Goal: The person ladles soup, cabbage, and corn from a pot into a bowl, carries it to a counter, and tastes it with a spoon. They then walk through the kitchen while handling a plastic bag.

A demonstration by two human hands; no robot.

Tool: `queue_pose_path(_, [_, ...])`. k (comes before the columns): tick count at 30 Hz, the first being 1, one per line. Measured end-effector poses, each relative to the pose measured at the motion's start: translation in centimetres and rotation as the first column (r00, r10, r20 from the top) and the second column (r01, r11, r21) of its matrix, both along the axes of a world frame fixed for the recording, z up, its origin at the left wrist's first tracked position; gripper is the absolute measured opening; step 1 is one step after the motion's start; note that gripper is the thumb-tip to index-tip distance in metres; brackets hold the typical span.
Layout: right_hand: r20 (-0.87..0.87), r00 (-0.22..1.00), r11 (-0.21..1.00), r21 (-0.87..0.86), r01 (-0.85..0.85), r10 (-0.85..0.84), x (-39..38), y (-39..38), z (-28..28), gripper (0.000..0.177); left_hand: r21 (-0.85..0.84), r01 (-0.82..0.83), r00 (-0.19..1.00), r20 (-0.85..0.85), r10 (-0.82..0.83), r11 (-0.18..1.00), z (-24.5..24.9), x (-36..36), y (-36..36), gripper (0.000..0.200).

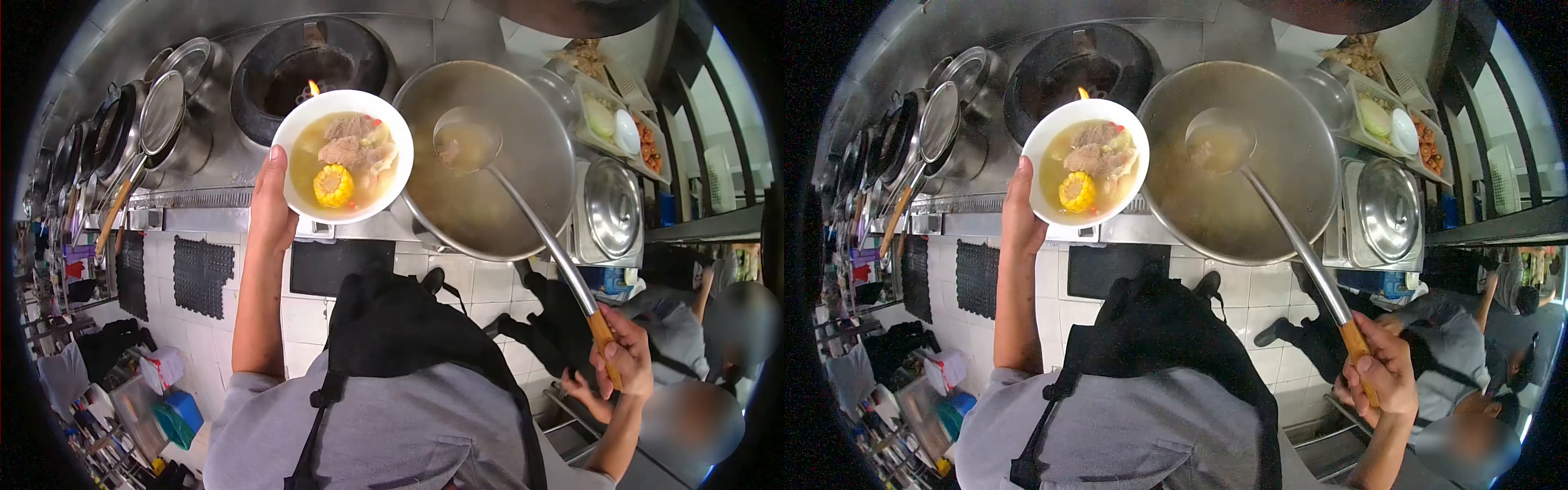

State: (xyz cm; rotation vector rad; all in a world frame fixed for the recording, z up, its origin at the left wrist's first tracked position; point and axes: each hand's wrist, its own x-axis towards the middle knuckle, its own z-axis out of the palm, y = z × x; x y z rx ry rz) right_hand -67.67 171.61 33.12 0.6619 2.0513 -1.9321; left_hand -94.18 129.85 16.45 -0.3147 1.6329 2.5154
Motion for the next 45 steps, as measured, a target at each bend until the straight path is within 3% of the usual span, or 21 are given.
queue_pose_path(5, [-0.136, 0.991, 0.992, 0.122, 0.027, -0.01, 2.7, -1.1, 1.6, 0.075, 0.028, 0.066, 0.997, -0.029, -0.065, 0.997, 1.9, -0.5, 0.6, 0.053])
queue_pose_path(9, [-0.189, 0.982, 0.996, 0.085, 0.028, -0.012, 0.7, -2.4, 4.6, 0.076, 0.075, 0.164, 0.986, -0.033, -0.162, 0.984, 1.5, -3.0, 2.0, 0.053])
queue_pose_path(14, [-0.218, 0.976, 1.0, -0.003, -0.02, 0.018, 0.9, -2.9, 3.5, 0.081, -0.038, 0.237, 0.971, -0.03, -0.238, 0.971, 1.3, -3.8, 2.7, 0.06])
queue_pose_path(18, [-0.191, 0.979, 0.994, -0.093, 0.057, -0.074, 1.6, -4.7, 3.1, 0.071, -0.013, 0.276, 0.96, -0.037, -0.276, 0.961, 1.8, -3.8, 2.5, 0.061])
queue_pose_path(21, [-0.267, 0.962, 0.991, 0.13, -0.017, 0.052, 1.0, -4.8, 2.4, 0.065, -0.008, 0.282, 0.959, -0.021, -0.282, 0.959, 2.3, -3.9, 2.6, 0.062])
queue_pose_path(22, [-0.235, 0.968, 0.96, 0.28, -0.024, 0.093, 1.3, -4.7, 2.3, 0.064, -0.007, 0.272, 0.962, -0.006, -0.272, 0.962, 1.9, -3.8, 2.5, 0.062])
queue_pose_path(25, [-0.242, 0.962, 0.876, 0.482, 0.003, 0.129, 2.4, -3.5, 1.5, 0.064, 0.008, 0.267, 0.963, -0.037, -0.266, 0.964, 1.9, -3.8, 2.6, 0.061])
queue_pose_path(27, [-0.283, 0.959, 0.884, 0.453, 0.115, 0.02, 2.6, -4.0, 1.7, 0.059, 0.017, 0.253, 0.967, -0.047, -0.252, 0.967, 1.3, -4.0, 2.8, 0.061])
queue_pose_path(31, [-0.309, 0.951, 0.956, 0.279, 0.085, 0.006, 1.9, -3.0, 2.2, 0.062, 0.031, 0.253, 0.967, -0.045, -0.252, 0.967, 1.2, -4.3, 2.5, 0.057])
queue_pose_path(36, [-0.022, 0.999, 0.893, 0.448, 0.043, -0.037, -2.7, -3.2, 1.1, 0.055, 0.078, 0.182, 0.981, -0.079, -0.176, 0.98, 1.5, -4.0, 2.0, 0.054])
queue_pose_path(45, [0.134, 0.989, 0.889, 0.444, -0.115, 0.061, -8.6, -2.8, -3.6, 0.051, 0.029, 0.076, 0.996, -0.039, -0.074, 0.997, -0.7, -2.4, -1.8, 0.054])
